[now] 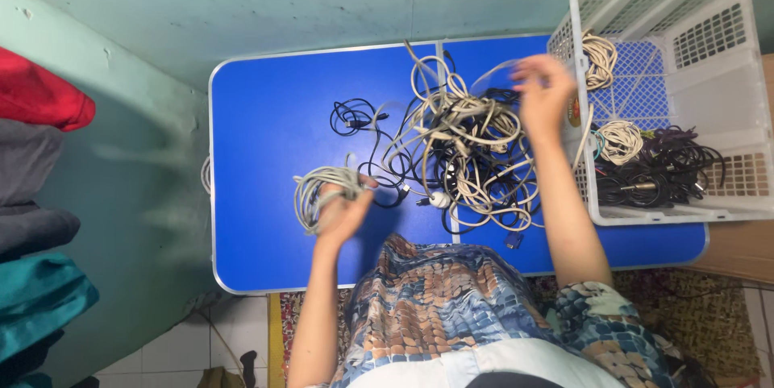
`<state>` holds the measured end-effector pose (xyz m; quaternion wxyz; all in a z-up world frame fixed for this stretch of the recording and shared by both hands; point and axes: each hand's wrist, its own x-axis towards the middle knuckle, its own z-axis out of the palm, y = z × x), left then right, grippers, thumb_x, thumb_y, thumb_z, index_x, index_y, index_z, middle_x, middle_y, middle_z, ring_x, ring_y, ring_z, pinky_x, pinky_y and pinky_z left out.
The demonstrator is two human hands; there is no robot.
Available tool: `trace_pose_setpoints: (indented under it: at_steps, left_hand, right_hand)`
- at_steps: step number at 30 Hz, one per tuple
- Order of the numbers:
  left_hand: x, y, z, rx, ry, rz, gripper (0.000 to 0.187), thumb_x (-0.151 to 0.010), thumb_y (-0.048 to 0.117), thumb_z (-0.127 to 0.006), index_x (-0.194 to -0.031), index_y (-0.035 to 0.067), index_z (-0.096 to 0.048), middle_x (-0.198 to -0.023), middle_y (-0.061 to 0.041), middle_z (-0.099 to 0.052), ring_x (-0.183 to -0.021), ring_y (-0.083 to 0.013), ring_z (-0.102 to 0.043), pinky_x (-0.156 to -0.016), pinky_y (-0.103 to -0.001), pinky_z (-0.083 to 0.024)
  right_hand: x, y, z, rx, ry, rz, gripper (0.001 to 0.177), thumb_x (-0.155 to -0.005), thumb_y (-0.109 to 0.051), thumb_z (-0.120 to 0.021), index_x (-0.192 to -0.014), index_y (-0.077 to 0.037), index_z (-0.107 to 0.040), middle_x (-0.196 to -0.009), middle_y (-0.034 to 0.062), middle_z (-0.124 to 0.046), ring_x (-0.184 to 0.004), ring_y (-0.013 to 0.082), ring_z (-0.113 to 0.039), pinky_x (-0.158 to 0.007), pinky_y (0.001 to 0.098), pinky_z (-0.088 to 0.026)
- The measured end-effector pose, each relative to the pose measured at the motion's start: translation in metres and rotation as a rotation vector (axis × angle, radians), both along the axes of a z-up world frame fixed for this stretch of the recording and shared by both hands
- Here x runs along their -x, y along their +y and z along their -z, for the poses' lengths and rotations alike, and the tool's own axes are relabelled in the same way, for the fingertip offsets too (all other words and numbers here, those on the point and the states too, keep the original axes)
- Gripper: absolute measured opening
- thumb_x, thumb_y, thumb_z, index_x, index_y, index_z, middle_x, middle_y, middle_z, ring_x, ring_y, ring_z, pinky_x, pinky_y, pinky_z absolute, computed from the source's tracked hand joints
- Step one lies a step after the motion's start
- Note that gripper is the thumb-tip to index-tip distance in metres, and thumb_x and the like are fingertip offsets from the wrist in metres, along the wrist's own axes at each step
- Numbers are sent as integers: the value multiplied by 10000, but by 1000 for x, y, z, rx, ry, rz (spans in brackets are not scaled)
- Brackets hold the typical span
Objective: The person untangles a pile of black and white cables on a blue table, coils them by hand, and places the organized bundles into a white plastic basket. The person repeatedly picks up tangled sections, separates them, and coils them before moving them to the basket.
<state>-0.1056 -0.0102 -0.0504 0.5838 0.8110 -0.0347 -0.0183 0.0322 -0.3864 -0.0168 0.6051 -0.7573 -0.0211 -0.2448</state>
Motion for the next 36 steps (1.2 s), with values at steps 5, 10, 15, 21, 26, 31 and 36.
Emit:
trace_pose_setpoints:
  at_steps: [5,10,15,21,26,31,36]
  left_hand:
    - [22,58,56,674,748,76,218,-854,146,-593,-923,-45,-674,-558,-44,-541,-465,-153,-514,-473,-281,-399]
    - [42,41,60,1166,625,447,199,-878,127,-604,-908,-59,-667,-527,-24,-502,-417,-130,-451,-544,-319,-466]
    - [35,21,29,1176,643,426,189,-862,122,-599,-890,-46,-679,-521,-17,-509,-431,-130,-479,-583,-312,-491]
    - [33,9,3,707,655,394,161,-835,71,-596,-882,-46,-697,-539,-38,-543,-438,-118,-498,-424,-276,-406]
    - [37,-15,-15,270,737,393,187,-858,166,-661,-898,-6,-724,-603,-71,-589,-496,-165,-532,-471,-318,-425]
    - [37,-39,-42,-272,327,396,278,-775,279,-712,-861,15,-722,-789,-140,-702,-718,-283,-656,-709,-439,-522]
    - [39,-43,-48,-458,398,430,307,-793,323,-715,-898,35,-721,-922,-183,-699,-834,-312,-655,-814,-470,-539]
  right_hand:
    - [1,-105,-4,-350,135,144,172,-1123,-128,-574,-988,-73,-665,-753,-16,-541,-559,64,-509,-468,246,-461]
    - [15,-69,46,32,429,-62,198,-1140,-180,-635,-1146,-23,-756,-760,42,-564,-549,67,-486,-469,228,-419]
    - [32,12,29,901,-19,159,497,-951,-225,-744,-1327,96,-694,-1294,277,-646,-1133,384,-594,-947,466,-470]
    - [44,99,-28,695,-116,-254,227,-889,-213,-744,-1082,-96,-765,-1287,122,-684,-1272,358,-592,-1091,492,-407]
    - [9,156,-4,606,32,-792,268,-926,-297,-772,-1091,-87,-749,-1156,96,-726,-1103,298,-688,-964,418,-538]
    - [-8,205,48,1241,433,-828,583,-643,-356,-902,-1135,-117,-701,-1118,136,-697,-1044,337,-652,-851,485,-507]
    - [-22,179,99,1137,499,-556,270,-788,-114,-743,-1035,-212,-795,-1056,99,-743,-1022,309,-702,-903,463,-517]
